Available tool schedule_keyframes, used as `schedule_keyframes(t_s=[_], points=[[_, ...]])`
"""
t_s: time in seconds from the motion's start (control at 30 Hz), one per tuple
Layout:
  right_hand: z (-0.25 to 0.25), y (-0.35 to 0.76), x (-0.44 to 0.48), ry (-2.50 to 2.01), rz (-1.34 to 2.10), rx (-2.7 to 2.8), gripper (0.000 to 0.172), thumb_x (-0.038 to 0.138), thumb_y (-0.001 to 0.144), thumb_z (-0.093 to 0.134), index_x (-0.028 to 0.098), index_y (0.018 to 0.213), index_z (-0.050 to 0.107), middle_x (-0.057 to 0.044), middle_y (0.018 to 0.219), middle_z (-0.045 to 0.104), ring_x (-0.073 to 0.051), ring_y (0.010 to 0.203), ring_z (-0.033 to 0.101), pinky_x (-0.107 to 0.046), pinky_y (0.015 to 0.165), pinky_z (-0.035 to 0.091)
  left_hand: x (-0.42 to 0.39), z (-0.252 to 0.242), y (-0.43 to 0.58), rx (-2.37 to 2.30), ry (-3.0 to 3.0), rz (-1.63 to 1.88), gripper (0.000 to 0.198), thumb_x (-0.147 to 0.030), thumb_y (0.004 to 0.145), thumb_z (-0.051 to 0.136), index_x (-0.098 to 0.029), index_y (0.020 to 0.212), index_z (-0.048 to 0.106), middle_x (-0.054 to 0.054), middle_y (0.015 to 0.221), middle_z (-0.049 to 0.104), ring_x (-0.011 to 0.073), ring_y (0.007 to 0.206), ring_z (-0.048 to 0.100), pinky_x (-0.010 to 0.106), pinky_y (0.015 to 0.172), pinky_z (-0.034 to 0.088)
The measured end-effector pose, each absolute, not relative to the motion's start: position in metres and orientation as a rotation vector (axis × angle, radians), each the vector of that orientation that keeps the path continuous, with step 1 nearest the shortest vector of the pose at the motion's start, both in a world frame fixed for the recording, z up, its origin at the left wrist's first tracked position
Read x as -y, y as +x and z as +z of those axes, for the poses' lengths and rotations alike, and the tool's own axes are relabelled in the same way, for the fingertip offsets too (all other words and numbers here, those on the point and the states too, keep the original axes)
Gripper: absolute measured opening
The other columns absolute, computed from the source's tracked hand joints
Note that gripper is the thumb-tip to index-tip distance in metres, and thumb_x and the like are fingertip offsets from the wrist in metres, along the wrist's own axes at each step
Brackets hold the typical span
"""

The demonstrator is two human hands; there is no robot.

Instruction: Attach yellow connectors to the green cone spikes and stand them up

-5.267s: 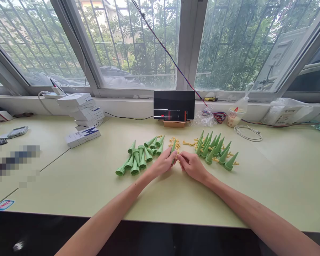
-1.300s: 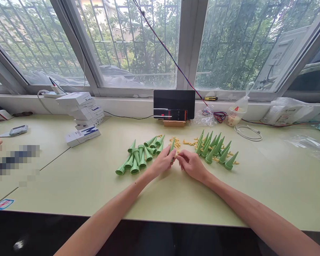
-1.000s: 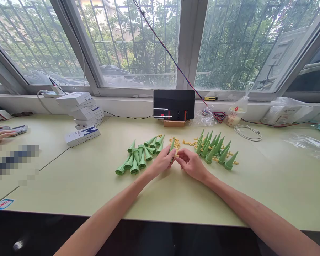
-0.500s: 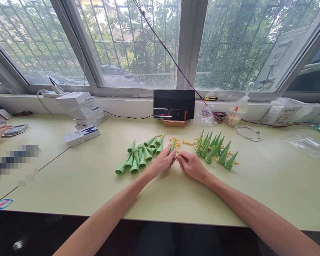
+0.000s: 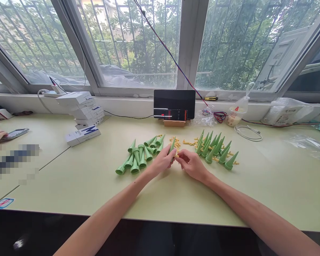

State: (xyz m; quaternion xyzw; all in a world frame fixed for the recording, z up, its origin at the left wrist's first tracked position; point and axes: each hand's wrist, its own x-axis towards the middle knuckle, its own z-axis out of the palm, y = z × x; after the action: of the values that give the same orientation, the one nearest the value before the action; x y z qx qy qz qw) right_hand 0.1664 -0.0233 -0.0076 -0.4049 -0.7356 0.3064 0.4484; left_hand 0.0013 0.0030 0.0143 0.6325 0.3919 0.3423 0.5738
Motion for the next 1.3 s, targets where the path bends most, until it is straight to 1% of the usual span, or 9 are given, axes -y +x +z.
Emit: schedule_keyframes(t_s=[0.2,0.4,0.47,0.57,0.67,0.8,1.0,1.2,1.3], points=[[-0.0033,0.1664,0.0246,-1.031,0.705,1.866,0.031,0.042,0.096,0.047,0.020,0.075,0.056,0.002,0.056,0.054,-0.013,0.051,0.046,-0.027,0.053,0.039,-0.0023,0.0148,0.0009,-0.896,1.509,0.800,0.035,-0.053,0.087,0.052,-0.020,0.082,0.041,-0.007,0.064,0.038,0.0060,0.050,0.036,0.018,0.044,0.027],[-0.0068,0.1674,0.0232,-1.033,0.688,1.875,0.037,0.039,0.098,0.043,0.021,0.066,0.049,0.002,0.053,0.051,-0.013,0.050,0.045,-0.027,0.053,0.038,-0.0009,0.0176,0.0014,-0.880,1.492,0.786,0.034,-0.052,0.088,0.053,-0.020,0.081,0.040,-0.006,0.066,0.040,0.0054,0.050,0.034,0.018,0.044,0.026],[-0.0075,0.1675,0.0230,-1.043,0.690,1.861,0.036,0.042,0.098,0.044,0.021,0.069,0.052,0.002,0.054,0.053,-0.013,0.050,0.046,-0.027,0.053,0.039,-0.0010,0.0179,0.0017,-0.883,1.486,0.789,0.034,-0.052,0.087,0.053,-0.020,0.081,0.040,-0.006,0.066,0.040,0.0055,0.050,0.034,0.018,0.044,0.025],[-0.0065,0.1668,0.0238,-1.033,0.724,1.826,0.028,0.044,0.095,0.050,0.020,0.084,0.059,0.000,0.065,0.060,-0.014,0.053,0.050,-0.027,0.054,0.042,-0.0022,0.0167,0.0017,-0.899,1.481,0.801,0.034,-0.052,0.087,0.053,-0.020,0.081,0.041,-0.006,0.065,0.037,0.0058,0.051,0.034,0.018,0.044,0.025],[-0.0047,0.1659,0.0250,-1.009,0.755,1.812,0.026,0.046,0.093,0.054,0.020,0.092,0.059,-0.002,0.074,0.065,-0.014,0.056,0.053,-0.028,0.055,0.044,-0.0033,0.0147,0.0010,-0.905,1.486,0.806,0.033,-0.051,0.088,0.053,-0.020,0.082,0.042,-0.006,0.065,0.036,0.0059,0.051,0.035,0.018,0.044,0.026],[-0.0037,0.1658,0.0255,-1.002,0.765,1.821,0.025,0.044,0.094,0.051,0.021,0.087,0.057,-0.003,0.075,0.066,-0.014,0.055,0.052,-0.028,0.055,0.044,-0.0031,0.0138,0.0002,-0.898,1.513,0.806,0.032,-0.050,0.088,0.053,-0.020,0.082,0.043,-0.006,0.065,0.037,0.0061,0.052,0.035,0.018,0.044,0.028],[-0.0040,0.1669,0.0248,-1.010,0.745,1.839,0.023,0.040,0.095,0.050,0.021,0.085,0.055,-0.001,0.069,0.063,-0.014,0.053,0.050,-0.028,0.054,0.041,-0.0022,0.0160,0.0010,-0.895,1.529,0.802,0.031,-0.049,0.088,0.054,-0.020,0.082,0.044,-0.006,0.066,0.038,0.0063,0.052,0.036,0.018,0.044,0.028],[-0.0030,0.1669,0.0255,-1.042,0.690,1.864,0.024,0.035,0.096,0.047,0.021,0.079,0.055,0.003,0.057,0.054,-0.013,0.051,0.046,-0.027,0.054,0.037,-0.0006,0.0190,0.0021,-0.886,1.513,0.790,0.030,-0.047,0.088,0.054,-0.020,0.081,0.043,-0.006,0.065,0.037,0.0055,0.051,0.035,0.018,0.044,0.027],[-0.0030,0.1668,0.0250,-1.041,0.675,1.883,0.026,0.033,0.097,0.045,0.020,0.077,0.055,0.003,0.056,0.052,-0.013,0.051,0.045,-0.027,0.054,0.036,0.0006,0.0196,0.0020,-0.882,1.503,0.778,0.029,-0.046,0.089,0.053,-0.020,0.081,0.042,-0.006,0.065,0.038,0.0054,0.051,0.034,0.018,0.045,0.026]])
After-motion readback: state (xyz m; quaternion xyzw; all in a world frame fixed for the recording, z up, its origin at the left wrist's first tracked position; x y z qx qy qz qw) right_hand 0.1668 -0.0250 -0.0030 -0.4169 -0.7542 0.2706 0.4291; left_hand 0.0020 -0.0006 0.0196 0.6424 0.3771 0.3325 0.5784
